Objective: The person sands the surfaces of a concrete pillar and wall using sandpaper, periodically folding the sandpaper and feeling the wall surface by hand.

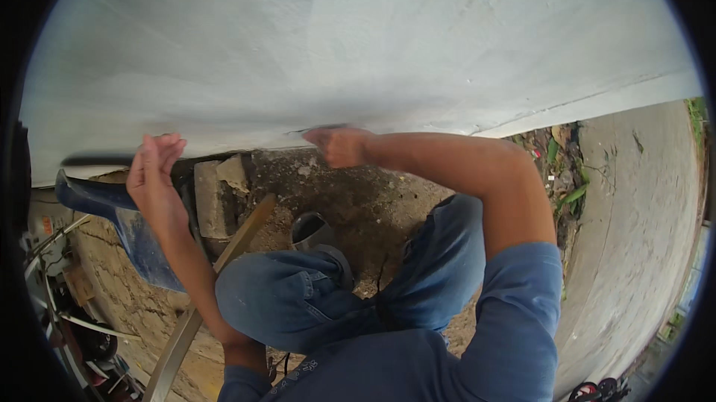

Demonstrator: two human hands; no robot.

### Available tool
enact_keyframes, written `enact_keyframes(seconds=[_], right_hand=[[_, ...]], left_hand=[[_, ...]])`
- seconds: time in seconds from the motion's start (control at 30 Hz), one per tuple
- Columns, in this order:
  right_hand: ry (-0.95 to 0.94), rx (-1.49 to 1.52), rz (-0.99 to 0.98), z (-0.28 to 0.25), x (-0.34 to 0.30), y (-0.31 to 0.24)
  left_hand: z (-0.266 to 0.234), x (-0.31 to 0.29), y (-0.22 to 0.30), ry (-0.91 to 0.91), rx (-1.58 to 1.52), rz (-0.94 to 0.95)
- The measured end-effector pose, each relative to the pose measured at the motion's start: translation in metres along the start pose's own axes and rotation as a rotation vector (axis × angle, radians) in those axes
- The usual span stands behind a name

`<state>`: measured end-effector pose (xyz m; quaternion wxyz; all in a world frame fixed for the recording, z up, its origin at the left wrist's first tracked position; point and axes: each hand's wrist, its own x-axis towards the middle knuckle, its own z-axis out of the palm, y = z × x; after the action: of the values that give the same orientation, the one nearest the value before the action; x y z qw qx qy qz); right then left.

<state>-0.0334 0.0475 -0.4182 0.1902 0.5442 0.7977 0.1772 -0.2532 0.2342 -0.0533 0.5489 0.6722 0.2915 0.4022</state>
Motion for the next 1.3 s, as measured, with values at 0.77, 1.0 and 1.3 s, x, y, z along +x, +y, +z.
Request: enact_keyframes(seconds=[0.77, 1.0, 1.3], right_hand=[[0.115, 0.3, 0.013, -0.106, -0.146, 0.034], [-0.149, 0.209, 0.15, -0.067, -0.229, 0.04], [-0.31, 0.248, 0.071, -0.084, -0.255, -0.029]], left_hand=[[0.008, -0.007, 0.003, -0.044, 0.046, 0.058], [-0.01, -0.011, 0.005, 0.011, 0.081, 0.041], [0.003, -0.005, 0.004, -0.036, 0.069, 0.05]])
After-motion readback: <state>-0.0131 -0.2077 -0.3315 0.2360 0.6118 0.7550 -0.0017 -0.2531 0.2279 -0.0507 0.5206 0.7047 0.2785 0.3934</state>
